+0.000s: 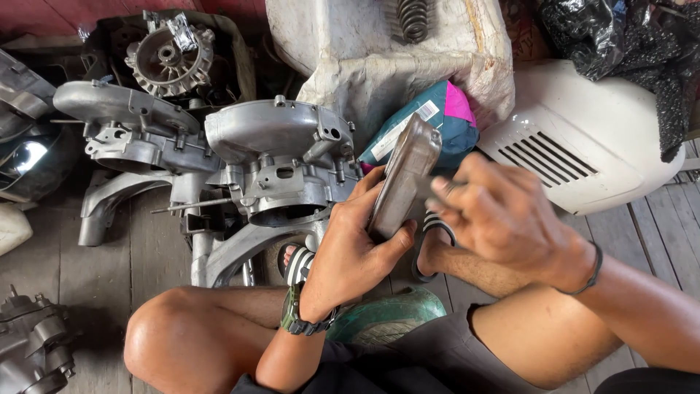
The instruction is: Sanding a metal motorcycle engine cover by hand to smooth the surface for finishing.
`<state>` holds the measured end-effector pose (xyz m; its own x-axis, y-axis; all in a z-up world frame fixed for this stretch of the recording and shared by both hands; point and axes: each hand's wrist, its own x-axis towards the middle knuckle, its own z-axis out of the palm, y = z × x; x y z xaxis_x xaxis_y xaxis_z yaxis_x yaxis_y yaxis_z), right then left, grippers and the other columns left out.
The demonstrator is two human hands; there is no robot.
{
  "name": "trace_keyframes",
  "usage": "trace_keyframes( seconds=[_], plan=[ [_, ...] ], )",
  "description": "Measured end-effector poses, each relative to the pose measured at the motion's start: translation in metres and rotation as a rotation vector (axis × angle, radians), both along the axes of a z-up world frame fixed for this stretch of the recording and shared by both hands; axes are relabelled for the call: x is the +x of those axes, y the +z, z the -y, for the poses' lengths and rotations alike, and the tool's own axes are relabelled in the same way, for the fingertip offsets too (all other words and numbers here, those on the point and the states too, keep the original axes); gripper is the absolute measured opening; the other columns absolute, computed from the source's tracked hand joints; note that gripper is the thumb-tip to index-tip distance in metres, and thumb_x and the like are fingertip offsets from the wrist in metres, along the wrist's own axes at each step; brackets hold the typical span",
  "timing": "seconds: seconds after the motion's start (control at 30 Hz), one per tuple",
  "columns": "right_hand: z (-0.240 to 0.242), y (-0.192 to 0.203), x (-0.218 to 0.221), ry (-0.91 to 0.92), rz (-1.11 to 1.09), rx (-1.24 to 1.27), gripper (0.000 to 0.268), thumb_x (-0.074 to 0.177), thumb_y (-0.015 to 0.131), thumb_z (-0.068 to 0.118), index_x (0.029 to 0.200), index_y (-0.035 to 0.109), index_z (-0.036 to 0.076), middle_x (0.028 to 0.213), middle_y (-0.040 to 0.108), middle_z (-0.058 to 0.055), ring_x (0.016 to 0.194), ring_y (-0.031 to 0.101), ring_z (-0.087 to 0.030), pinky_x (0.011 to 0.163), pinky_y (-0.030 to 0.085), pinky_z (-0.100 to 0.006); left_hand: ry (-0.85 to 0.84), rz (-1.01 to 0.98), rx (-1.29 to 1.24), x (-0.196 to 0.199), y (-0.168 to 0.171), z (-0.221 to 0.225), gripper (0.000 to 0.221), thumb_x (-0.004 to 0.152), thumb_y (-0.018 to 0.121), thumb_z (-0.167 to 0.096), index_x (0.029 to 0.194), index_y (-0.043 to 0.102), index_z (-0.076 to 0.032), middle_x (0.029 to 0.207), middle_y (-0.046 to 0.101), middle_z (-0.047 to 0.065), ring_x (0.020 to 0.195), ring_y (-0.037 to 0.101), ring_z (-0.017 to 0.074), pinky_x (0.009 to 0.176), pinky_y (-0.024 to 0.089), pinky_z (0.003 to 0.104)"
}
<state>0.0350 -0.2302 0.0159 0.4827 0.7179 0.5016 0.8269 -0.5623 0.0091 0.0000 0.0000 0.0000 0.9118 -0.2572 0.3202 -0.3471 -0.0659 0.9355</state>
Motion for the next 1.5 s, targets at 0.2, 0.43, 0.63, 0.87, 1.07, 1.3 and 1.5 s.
trace_keyframes(
  seconds=[0.2, 0.43, 0.63, 0.87, 1.07, 1.3, 1.5],
  plan=[
    [-0.003, -0.001, -0.004, -0.009, 0.023, -0.016, 0.027, 0.094, 0.079, 0.016, 0.096, 0.052, 0.011, 0.082, 0.049, 0.001, 0.050, 0.036, -0.006, 0.040, 0.029, -0.023, -0.020, 0.055, -0.041, 0.002, 0.009, 0.001, 0.028, 0.076, 0.062, -0.003, 0.102, 0.066, 0.008, 0.073, 0.070, 0.016, 0.082, 0.066, 0.0289, 0.121, 0.038, 0.047],
    [-0.021, 0.029, -0.029, 0.020, -0.098, -0.061, 0.043, 0.074, 0.077, 0.010, 0.112, 0.058, 0.005, 0.088, 0.050, -0.007, 0.060, 0.054, -0.021, 0.055, 0.046, -0.037, -0.063, -0.047, -0.046, -0.004, 0.004, 0.009, 0.044, 0.072, 0.069, -0.002, 0.116, 0.066, 0.005, 0.118, 0.073, 0.022, 0.132, 0.061, 0.0378, 0.102, 0.050, 0.041],
    [-0.004, 0.015, -0.045, -0.132, -0.031, 0.021, 0.029, 0.090, 0.083, 0.022, 0.106, 0.061, 0.010, 0.084, 0.050, -0.001, 0.048, 0.042, -0.012, 0.043, 0.038, -0.030, -0.081, -0.086, -0.013, -0.009, 0.001, 0.022, 0.040, 0.075, 0.070, -0.002, 0.114, 0.066, 0.005, 0.138, 0.064, 0.023, 0.096, 0.071, 0.0263, 0.079, 0.058, 0.034],
    [0.011, 0.003, -0.055, -0.133, -0.042, 0.015, 0.026, 0.094, 0.077, 0.017, 0.107, 0.055, 0.009, 0.084, 0.045, 0.000, 0.050, 0.041, -0.010, 0.042, 0.041, -0.027, -0.122, -0.090, 0.013, -0.015, -0.004, 0.035, 0.044, 0.074, 0.070, -0.001, 0.117, 0.066, 0.007, 0.140, 0.061, 0.027, 0.111, 0.068, 0.0316, 0.089, 0.055, 0.037],
    [0.009, 0.016, -0.056, -0.130, -0.052, 0.004, 0.021, 0.093, 0.075, 0.013, 0.101, 0.057, 0.007, 0.086, 0.049, -0.003, 0.054, 0.051, -0.014, 0.044, 0.041, -0.031, -0.136, -0.108, 0.006, -0.016, 0.000, 0.039, 0.046, 0.074, 0.072, 0.000, 0.118, 0.066, 0.006, 0.139, 0.062, 0.025, 0.108, 0.069, 0.0293, 0.088, 0.055, 0.035],
    [0.018, 0.000, -0.046, -0.172, -0.039, -0.002, 0.027, 0.098, 0.075, 0.021, 0.111, 0.052, 0.013, 0.081, 0.046, 0.003, 0.049, 0.038, -0.008, 0.039, 0.037, -0.024, -0.110, -0.081, 0.036, -0.013, -0.005, 0.038, 0.042, 0.074, 0.072, -0.004, 0.114, 0.068, 0.006, 0.131, 0.068, 0.025, 0.092, 0.070, 0.0245, 0.077, 0.056, 0.032],
    [0.091, 0.055, -0.050, -0.532, 0.147, 0.432, 0.020, 0.104, 0.043, -0.022, 0.122, 0.050, -0.018, 0.109, 0.049, -0.024, 0.070, 0.042, -0.022, 0.058, 0.036, -0.034, -0.078, -0.182, 0.040, -0.014, -0.005, 0.034, 0.046, 0.079, 0.072, -0.009, 0.123, 0.066, 0.002, 0.085, 0.072, 0.006, 0.068, 0.057, 0.0130, 0.063, 0.051, 0.027]
  ],
)
